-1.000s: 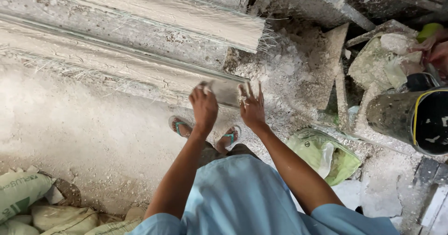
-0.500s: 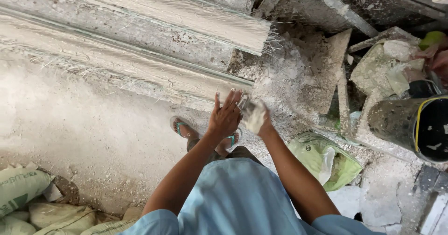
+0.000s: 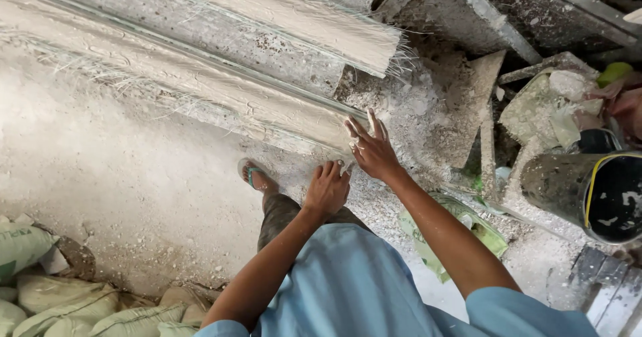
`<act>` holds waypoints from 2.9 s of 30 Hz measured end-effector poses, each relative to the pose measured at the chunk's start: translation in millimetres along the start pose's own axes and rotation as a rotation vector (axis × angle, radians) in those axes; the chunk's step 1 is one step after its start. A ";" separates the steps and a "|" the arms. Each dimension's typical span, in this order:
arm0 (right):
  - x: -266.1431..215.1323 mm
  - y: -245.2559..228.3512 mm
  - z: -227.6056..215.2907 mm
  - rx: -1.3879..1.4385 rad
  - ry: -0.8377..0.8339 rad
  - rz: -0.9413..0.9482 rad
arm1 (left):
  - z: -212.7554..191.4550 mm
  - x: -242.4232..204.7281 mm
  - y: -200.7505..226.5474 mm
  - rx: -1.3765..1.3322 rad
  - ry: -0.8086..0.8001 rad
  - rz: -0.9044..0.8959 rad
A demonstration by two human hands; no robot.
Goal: The person lays strands of white fiberglass onto a long, rectangular mold. They then scoop a white paste from a bucket and spread it over the fiberglass using their hands, smoothing the material along the length of the mold.
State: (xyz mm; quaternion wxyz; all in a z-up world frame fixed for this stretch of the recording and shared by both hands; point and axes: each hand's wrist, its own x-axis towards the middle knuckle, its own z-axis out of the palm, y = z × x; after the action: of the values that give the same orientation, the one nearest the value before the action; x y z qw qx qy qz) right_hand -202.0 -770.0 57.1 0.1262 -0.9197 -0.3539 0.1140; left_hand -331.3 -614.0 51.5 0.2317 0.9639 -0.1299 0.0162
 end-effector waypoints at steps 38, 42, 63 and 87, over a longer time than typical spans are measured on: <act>138.8 -72.0 24.1 -0.496 -0.015 -0.404 | -17.2 28.8 -79.2 0.200 0.136 -0.818; 171.8 -105.2 16.6 -0.187 -0.119 -0.347 | -32.8 31.4 -104.9 0.160 0.132 -0.884; 268.9 -176.8 37.2 -0.317 -0.049 -0.453 | -102.7 7.8 -210.8 0.300 0.060 -0.753; 537.8 -397.2 73.2 -0.175 -0.029 -0.542 | -247.4 -23.2 -502.4 0.267 0.099 -1.037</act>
State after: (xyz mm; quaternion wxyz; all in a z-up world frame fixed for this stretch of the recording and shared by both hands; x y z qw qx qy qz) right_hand -81.9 -108.3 47.6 0.0671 -0.7973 -0.5970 0.0583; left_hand -216.9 -65.3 47.7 0.0905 0.9208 0.3773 -0.0384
